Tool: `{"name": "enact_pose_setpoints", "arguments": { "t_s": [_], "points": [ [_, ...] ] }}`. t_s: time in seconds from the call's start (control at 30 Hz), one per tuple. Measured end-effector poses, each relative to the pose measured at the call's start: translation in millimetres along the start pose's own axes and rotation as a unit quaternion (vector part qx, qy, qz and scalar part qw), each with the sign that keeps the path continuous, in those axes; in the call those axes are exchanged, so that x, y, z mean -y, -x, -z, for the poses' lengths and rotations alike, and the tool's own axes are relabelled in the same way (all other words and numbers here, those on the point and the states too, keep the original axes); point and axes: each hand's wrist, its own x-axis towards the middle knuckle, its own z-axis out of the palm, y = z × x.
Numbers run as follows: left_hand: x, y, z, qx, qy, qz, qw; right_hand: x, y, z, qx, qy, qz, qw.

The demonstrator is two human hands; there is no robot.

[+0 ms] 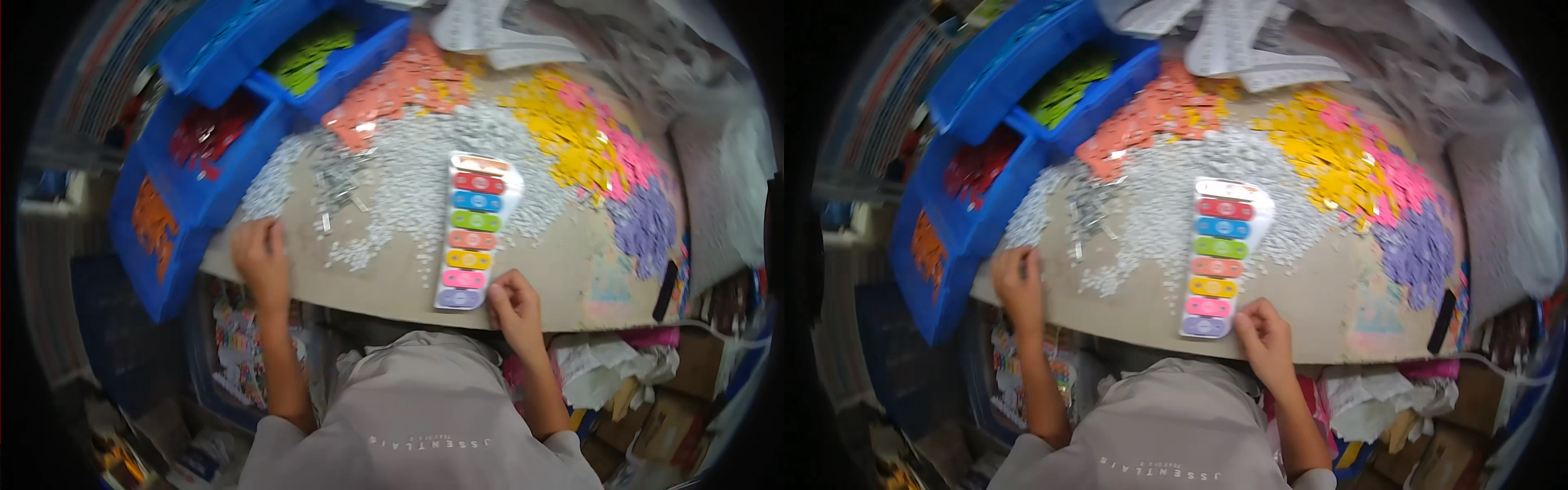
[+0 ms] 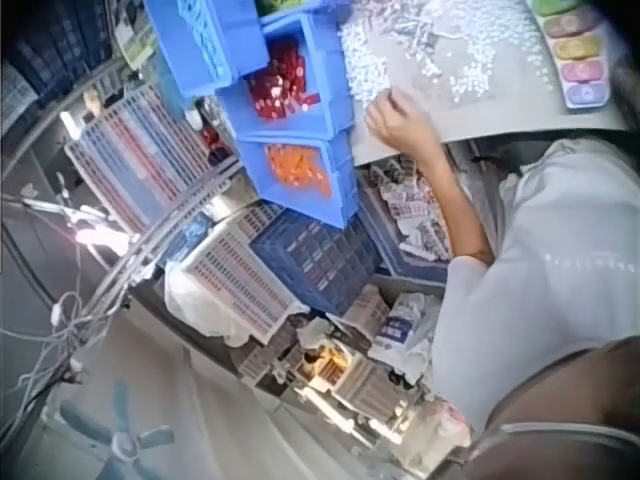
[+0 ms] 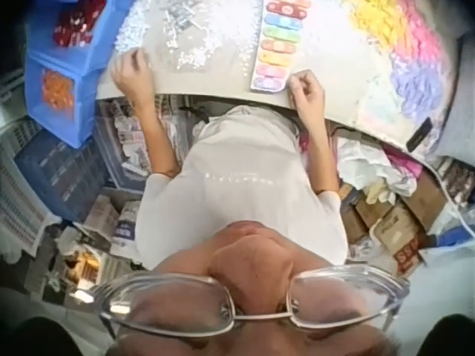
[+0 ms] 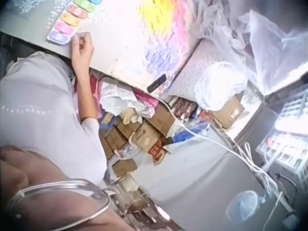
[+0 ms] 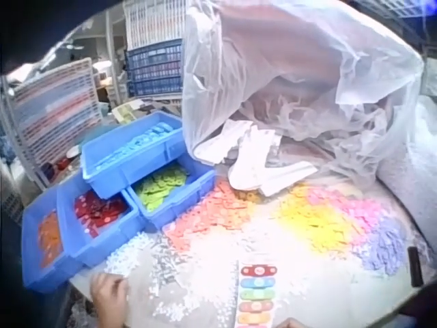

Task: Assembling a toy xylophone by inserting colored keys and white pins into a plastic base.

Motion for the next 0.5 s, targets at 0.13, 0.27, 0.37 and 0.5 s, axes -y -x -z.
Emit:
{"name": "enact_pose_setpoints", "arguments": {
  "t_s": [0.13,0.27,0.37,0.5],
  "points": [
    [30,10,-6,0.018,-0.032,0.035,0.999,17,-12,12,-0.085,0.088,0.066,0.99],
    [21,4,-9,0.016,-0.028,0.041,0.999,29,-35,52,-0.258,0.277,0.168,0.91],
    [10,1,-12,-0.014,-0.069,-0.013,0.997,28,-52,87,-0.331,0.35,0.21,0.851],
    [10,0,-15,0.013,-0.086,-0.007,0.996,25,-68,120,-0.366,0.362,0.185,0.837]
  ]
}}
